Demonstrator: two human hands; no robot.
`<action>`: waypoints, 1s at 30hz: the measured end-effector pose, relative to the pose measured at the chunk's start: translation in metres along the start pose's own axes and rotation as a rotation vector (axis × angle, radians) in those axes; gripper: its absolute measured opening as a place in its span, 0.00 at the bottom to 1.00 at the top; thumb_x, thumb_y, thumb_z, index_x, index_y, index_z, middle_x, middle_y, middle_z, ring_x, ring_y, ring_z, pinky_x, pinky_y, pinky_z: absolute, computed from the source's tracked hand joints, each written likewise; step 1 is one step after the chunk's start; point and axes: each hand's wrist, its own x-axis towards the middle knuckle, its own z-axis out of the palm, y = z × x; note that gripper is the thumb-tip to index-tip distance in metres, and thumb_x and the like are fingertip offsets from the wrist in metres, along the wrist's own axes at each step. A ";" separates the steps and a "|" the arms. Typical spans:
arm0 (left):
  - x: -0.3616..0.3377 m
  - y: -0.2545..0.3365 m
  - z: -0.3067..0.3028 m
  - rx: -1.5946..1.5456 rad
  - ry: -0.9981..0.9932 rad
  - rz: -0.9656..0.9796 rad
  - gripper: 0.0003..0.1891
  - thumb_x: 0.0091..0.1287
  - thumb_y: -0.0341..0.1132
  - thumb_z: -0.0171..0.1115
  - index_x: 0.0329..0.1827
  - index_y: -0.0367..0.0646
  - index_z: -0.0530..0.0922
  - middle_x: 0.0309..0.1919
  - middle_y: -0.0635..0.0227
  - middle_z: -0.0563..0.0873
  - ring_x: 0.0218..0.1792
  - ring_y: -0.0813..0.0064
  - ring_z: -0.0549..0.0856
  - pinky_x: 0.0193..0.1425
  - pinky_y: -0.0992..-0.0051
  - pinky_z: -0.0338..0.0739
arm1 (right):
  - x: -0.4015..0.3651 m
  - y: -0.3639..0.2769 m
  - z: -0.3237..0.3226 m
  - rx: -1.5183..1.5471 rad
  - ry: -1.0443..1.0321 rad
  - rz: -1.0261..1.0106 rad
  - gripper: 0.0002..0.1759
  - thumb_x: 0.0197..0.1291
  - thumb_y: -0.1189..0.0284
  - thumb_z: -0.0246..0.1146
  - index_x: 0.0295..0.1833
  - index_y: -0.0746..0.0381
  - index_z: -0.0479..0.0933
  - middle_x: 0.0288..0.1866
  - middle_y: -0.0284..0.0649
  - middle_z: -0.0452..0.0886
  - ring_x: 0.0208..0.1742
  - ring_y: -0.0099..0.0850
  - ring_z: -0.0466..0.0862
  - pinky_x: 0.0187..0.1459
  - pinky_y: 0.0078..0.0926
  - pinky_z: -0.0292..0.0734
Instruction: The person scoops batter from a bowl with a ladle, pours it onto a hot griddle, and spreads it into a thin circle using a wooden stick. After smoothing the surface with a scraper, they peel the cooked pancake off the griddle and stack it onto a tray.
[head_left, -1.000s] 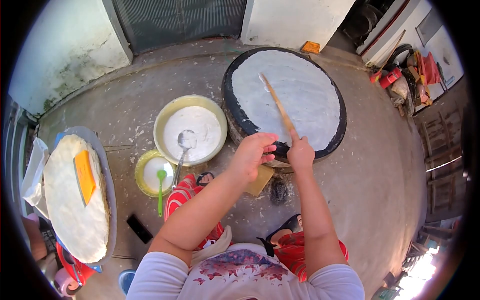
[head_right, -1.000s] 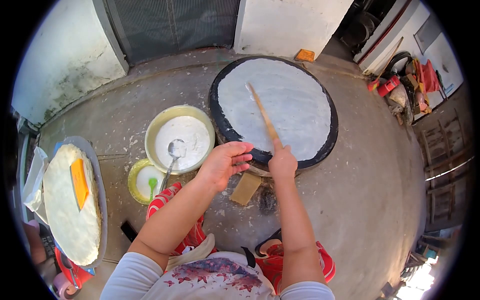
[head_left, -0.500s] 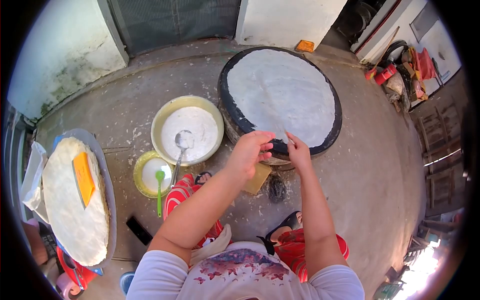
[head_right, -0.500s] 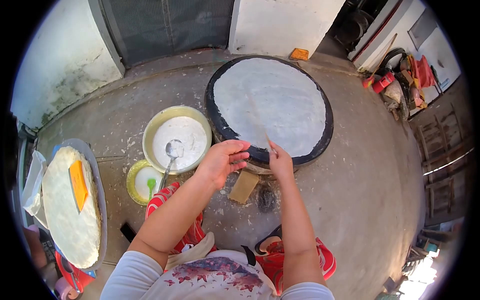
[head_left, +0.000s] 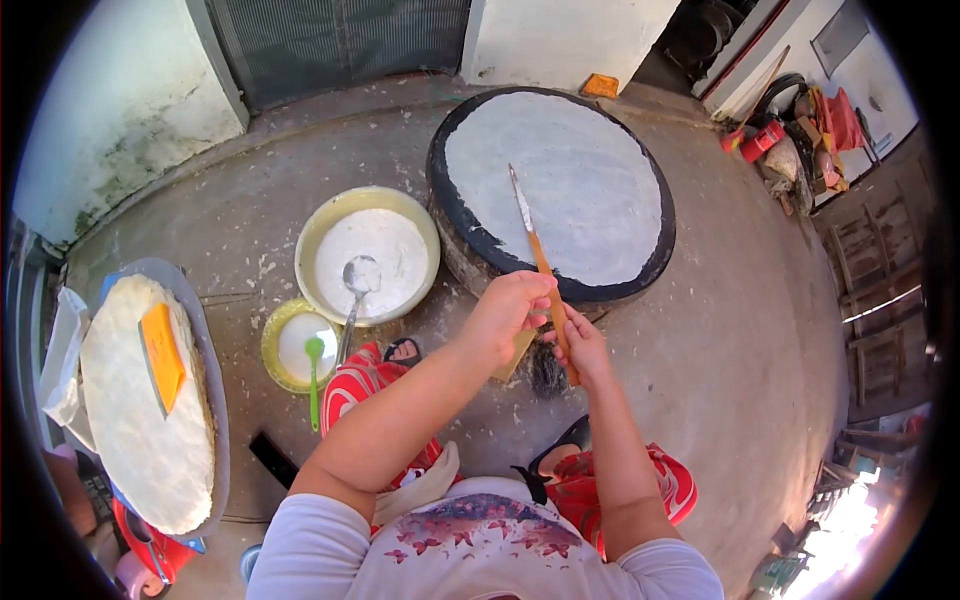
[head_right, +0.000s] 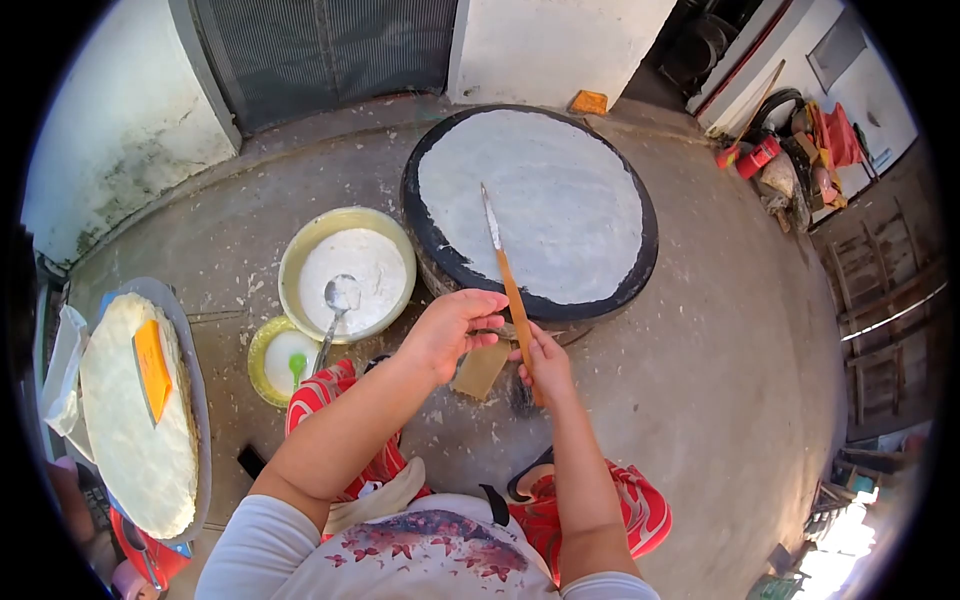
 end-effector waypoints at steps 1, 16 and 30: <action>0.000 -0.001 0.000 0.006 -0.001 0.006 0.10 0.60 0.32 0.53 0.43 0.40 0.75 0.39 0.71 0.79 0.40 0.79 0.76 0.43 0.76 0.72 | 0.001 0.001 0.002 0.000 0.018 0.006 0.21 0.67 0.70 0.40 0.65 0.54 0.59 0.28 0.36 0.75 0.19 0.19 0.69 0.19 0.15 0.66; -0.001 0.000 -0.002 0.003 0.007 0.002 0.09 0.60 0.33 0.54 0.41 0.40 0.76 0.39 0.69 0.79 0.39 0.78 0.76 0.43 0.75 0.71 | 0.022 0.017 0.020 -0.571 0.160 -0.422 0.21 0.58 0.72 0.52 0.58 0.51 0.69 0.40 0.50 0.78 0.41 0.40 0.80 0.42 0.29 0.73; -0.007 -0.005 0.003 0.038 -0.019 0.001 0.10 0.60 0.32 0.53 0.43 0.40 0.75 0.41 0.68 0.79 0.41 0.76 0.77 0.44 0.74 0.72 | -0.048 0.035 -0.022 0.149 0.155 -0.074 0.21 0.66 0.68 0.43 0.64 0.55 0.60 0.26 0.37 0.75 0.17 0.20 0.68 0.18 0.14 0.64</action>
